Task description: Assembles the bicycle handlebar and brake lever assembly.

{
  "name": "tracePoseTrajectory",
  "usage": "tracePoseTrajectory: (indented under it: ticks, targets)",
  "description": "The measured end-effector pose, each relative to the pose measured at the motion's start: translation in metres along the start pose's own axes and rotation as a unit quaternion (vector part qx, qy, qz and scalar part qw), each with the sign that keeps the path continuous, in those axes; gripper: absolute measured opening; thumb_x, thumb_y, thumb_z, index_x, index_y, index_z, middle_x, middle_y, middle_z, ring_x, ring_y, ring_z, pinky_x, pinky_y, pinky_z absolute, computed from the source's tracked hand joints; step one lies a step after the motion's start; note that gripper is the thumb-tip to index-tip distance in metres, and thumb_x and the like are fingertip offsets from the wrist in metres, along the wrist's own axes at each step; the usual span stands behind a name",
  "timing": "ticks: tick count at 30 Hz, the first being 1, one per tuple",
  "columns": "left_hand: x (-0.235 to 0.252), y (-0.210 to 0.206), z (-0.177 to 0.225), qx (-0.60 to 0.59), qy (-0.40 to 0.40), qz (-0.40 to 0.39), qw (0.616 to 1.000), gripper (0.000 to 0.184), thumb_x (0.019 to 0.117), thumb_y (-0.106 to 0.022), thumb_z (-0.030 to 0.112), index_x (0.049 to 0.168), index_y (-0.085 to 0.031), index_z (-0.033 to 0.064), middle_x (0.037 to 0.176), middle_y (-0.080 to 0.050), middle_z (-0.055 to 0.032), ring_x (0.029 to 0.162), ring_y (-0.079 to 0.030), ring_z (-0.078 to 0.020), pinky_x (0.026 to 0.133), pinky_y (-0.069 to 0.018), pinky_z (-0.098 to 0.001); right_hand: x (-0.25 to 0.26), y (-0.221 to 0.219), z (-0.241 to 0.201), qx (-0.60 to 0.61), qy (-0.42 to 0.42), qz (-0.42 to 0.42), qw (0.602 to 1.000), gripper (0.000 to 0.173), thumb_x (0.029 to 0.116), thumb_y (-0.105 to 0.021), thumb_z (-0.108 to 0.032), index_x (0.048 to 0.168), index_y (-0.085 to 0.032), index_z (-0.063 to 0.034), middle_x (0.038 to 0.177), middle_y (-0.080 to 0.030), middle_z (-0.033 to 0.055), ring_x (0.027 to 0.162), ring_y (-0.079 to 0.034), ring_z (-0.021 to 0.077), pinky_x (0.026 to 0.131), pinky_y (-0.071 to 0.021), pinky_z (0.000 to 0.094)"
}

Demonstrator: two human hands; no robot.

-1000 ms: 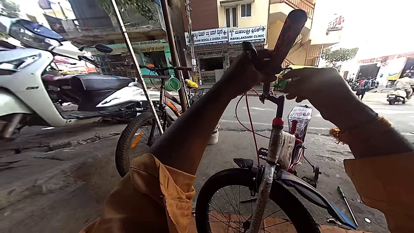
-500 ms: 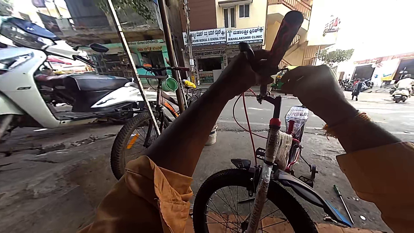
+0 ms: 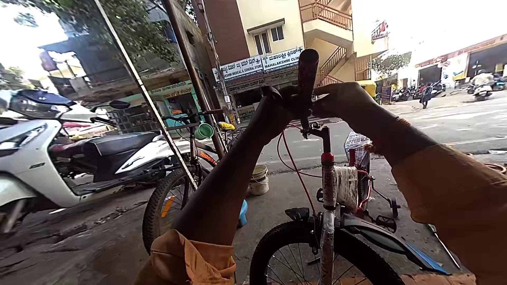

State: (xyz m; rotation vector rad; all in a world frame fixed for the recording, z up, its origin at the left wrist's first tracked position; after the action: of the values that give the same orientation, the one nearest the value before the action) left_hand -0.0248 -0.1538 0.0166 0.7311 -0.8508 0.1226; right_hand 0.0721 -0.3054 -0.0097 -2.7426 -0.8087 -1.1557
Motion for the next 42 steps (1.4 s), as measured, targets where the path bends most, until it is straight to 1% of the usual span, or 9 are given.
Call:
tracePoseTrajectory:
  ticks: [2, 5, 12, 20, 26, 29, 32, 37, 42]
  targets:
    - [0.0, 0.0, -0.001, -0.006, 0.003, -0.003, 1.0, 0.041, 0.0867, -0.081, 0.009, 0.126, -0.068, 0.008, 0.11, -0.075, -0.0044, 0.099, -0.072, -0.0133, 0.091, -0.0603, -0.0317, -0.002, 0.001, 0.002, 0.086, -0.036, 0.022, 0.995, 0.031, 0.1018, -0.051, -0.004, 0.131, -0.058, 0.0043, 0.096, -0.074, 0.0157, 0.081, -0.075, 0.0195, 0.078, -0.0631, 0.0326]
    - [0.002, -0.003, -0.004, -0.034, -0.021, -0.014, 0.999, 0.042, 0.0868, -0.081, 0.007, 0.126, -0.067, 0.0035, 0.111, -0.075, -0.007, 0.101, -0.072, -0.0154, 0.092, -0.0605, -0.0334, 0.003, 0.001, 0.0, 0.107, -0.083, 0.06, 0.989, 0.033, 0.0993, -0.068, -0.028, 0.114, -0.069, 0.0012, 0.09, -0.075, 0.0103, 0.076, -0.074, 0.017, 0.073, -0.0631, 0.0303]
    - [0.001, -0.005, -0.006, -0.046, -0.06, -0.031, 0.997, 0.05, 0.0824, -0.081, -0.001, 0.129, -0.064, 0.0, 0.116, -0.072, -0.0104, 0.107, -0.07, -0.0184, 0.093, -0.0602, -0.035, 0.002, -0.009, -0.032, 0.01, 0.098, 0.046, 0.994, 0.031, 0.0893, -0.066, 0.006, 0.12, -0.067, 0.001, 0.095, -0.073, 0.0044, 0.083, -0.069, 0.0084, 0.077, -0.0583, 0.0259]
    - [-0.002, -0.009, -0.002, -0.103, -0.066, -0.025, 0.992, 0.046, 0.0846, -0.077, -0.006, 0.128, -0.062, -0.0042, 0.114, -0.071, -0.0123, 0.104, -0.071, -0.018, 0.09, -0.0616, -0.0327, -0.01, -0.005, -0.045, -0.061, 0.144, 0.058, 0.986, 0.043, 0.0878, -0.071, 0.003, 0.129, -0.063, -0.0054, 0.103, -0.071, 0.0005, 0.09, -0.07, 0.0073, 0.082, -0.0606, 0.0266]
    - [-0.001, -0.009, -0.004, -0.124, -0.036, -0.009, 0.992, 0.045, 0.0837, -0.079, -0.006, 0.127, -0.064, -0.0032, 0.113, -0.072, -0.0112, 0.1, -0.072, -0.015, 0.087, -0.0621, -0.0301, -0.043, 0.003, -0.035, -0.043, 0.213, 0.024, 0.976, 0.035, 0.1017, -0.061, -0.021, 0.134, -0.059, -0.0081, 0.12, -0.068, 0.004, 0.111, -0.066, 0.0173, 0.095, -0.0575, 0.0385]
    - [0.002, -0.005, -0.008, -0.073, -0.051, -0.008, 0.996, 0.048, 0.0824, -0.084, 0.003, 0.127, -0.067, 0.0024, 0.113, -0.074, -0.007, 0.102, -0.072, -0.0119, 0.091, -0.061, -0.0297, -0.062, 0.003, -0.023, 0.033, 0.151, 0.061, 0.986, 0.031, 0.1092, -0.045, -0.036, 0.118, -0.064, -0.0127, 0.124, -0.068, 0.0027, 0.121, -0.062, 0.0224, 0.102, -0.0534, 0.0476]
    - [0.004, -0.002, -0.011, -0.058, -0.058, -0.014, 0.997, 0.045, 0.0834, -0.085, 0.008, 0.125, -0.069, 0.0046, 0.11, -0.074, -0.0056, 0.101, -0.072, -0.0117, 0.092, -0.0614, -0.0302, -0.069, 0.002, -0.017, 0.089, 0.104, 0.075, 0.988, 0.025, 0.1077, -0.052, -0.03, 0.116, -0.066, -0.0113, 0.134, -0.065, 0.0052, 0.127, -0.06, 0.0233, 0.105, -0.0527, 0.0453]
    - [0.003, -0.001, -0.01, -0.044, -0.058, 0.003, 0.997, 0.04, 0.0842, -0.085, 0.011, 0.122, -0.071, 0.0065, 0.107, -0.075, -0.0035, 0.098, -0.072, -0.01, 0.091, -0.061, -0.0295, -0.072, -0.001, -0.015, 0.144, 0.033, 0.022, 0.989, 0.039, 0.1051, -0.051, -0.01, 0.144, -0.05, -0.0133, 0.137, -0.06, 0.0081, 0.12, -0.064, 0.0229, 0.099, -0.0569, 0.0405]
    - [0.006, -0.002, -0.014, -0.055, -0.06, 0.005, 0.997, 0.037, 0.0852, -0.083, 0.008, 0.12, -0.071, 0.0034, 0.107, -0.074, -0.0066, 0.099, -0.072, -0.0137, 0.091, -0.0618, -0.0333, -0.07, 0.004, 0.022, 0.034, -0.031, 0.052, 0.998, 0.021, 0.1001, -0.064, -0.016, 0.118, -0.069, -0.0076, 0.105, -0.072, 0.0043, 0.091, -0.07, 0.0149, 0.081, -0.0604, 0.031]
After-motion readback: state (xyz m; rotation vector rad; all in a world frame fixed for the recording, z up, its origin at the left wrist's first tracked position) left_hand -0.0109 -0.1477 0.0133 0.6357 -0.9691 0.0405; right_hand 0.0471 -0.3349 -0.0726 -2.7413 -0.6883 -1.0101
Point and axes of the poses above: each hand's wrist, its own x-axis towards the middle knuckle, its own y-axis out of the back of the hand, z = x × y, the point moved 6 cm from there along x, towards the middle knuckle
